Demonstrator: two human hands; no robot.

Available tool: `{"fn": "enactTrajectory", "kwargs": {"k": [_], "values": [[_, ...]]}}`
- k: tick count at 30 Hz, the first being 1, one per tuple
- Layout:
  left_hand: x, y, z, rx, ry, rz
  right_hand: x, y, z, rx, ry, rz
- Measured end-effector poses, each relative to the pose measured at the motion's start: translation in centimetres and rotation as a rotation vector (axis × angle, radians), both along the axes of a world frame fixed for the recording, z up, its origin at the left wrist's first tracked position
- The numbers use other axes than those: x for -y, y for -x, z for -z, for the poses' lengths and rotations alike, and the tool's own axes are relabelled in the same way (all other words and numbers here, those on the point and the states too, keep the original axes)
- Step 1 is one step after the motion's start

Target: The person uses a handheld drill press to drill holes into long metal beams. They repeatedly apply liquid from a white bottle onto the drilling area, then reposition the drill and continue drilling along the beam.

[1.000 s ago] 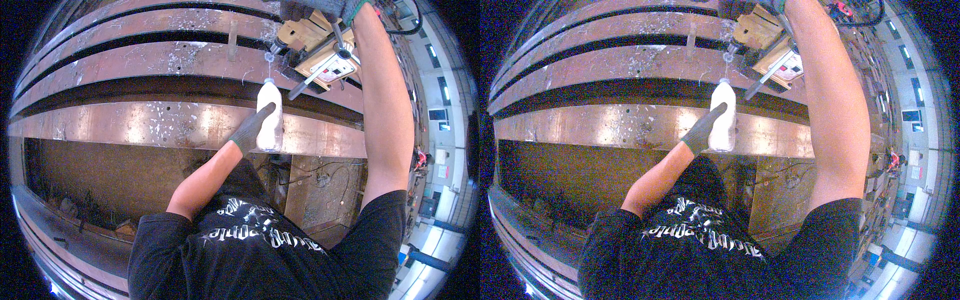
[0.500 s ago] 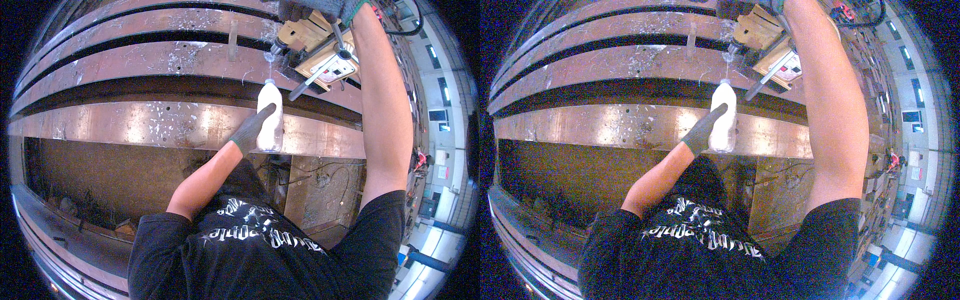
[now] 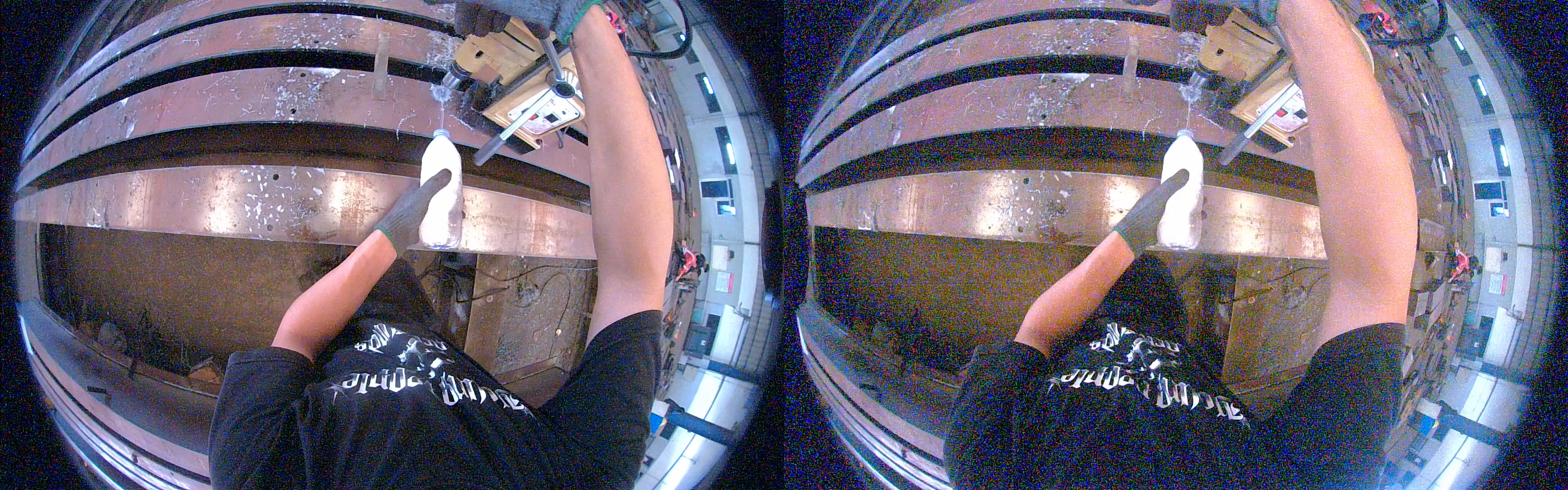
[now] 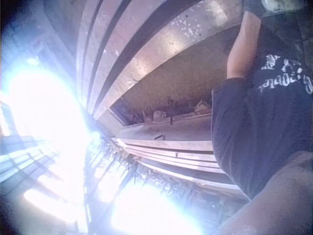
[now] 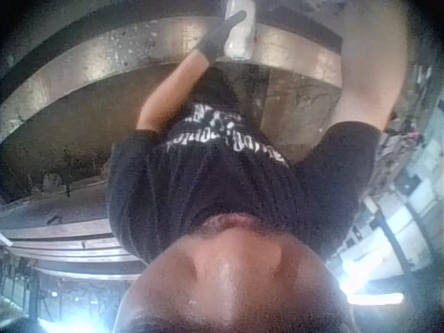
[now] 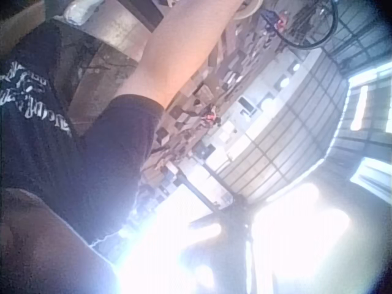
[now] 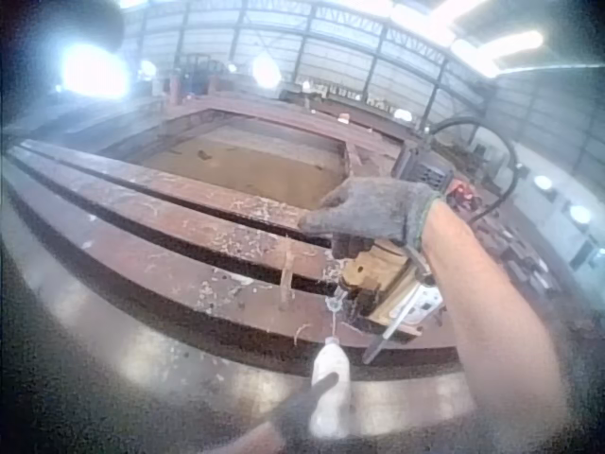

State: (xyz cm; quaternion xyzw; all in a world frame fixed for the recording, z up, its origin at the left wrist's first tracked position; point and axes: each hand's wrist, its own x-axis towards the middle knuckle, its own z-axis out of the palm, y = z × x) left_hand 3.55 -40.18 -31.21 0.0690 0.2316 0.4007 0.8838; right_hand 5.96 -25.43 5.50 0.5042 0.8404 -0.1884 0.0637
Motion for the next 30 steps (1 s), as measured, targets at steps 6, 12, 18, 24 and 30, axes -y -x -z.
{"fn": "enactTrajectory", "kwargs": {"k": [6,12,18,24,30], "values": [[-0.1,-0.2,0.8,-0.059,-0.034,0.034,0.0,0.1,0.0,0.025,-0.019,-0.019],[-0.1,-0.2,1.1,0.001,0.000,0.003,0.2,0.2,0.0,0.036,-0.017,-0.008],[0.0,0.0,0.9,-0.040,0.005,0.023,0.0,0.3,0.1,0.051,-0.024,-0.003],[0.0,0.2,0.8,-0.021,-0.009,0.019,0.2,0.2,-0.2,0.052,-0.003,-0.030],[0.1,0.1,0.8,-0.101,-0.038,0.029,-0.3,0.5,0.2,0.087,-0.028,-0.005]]}}
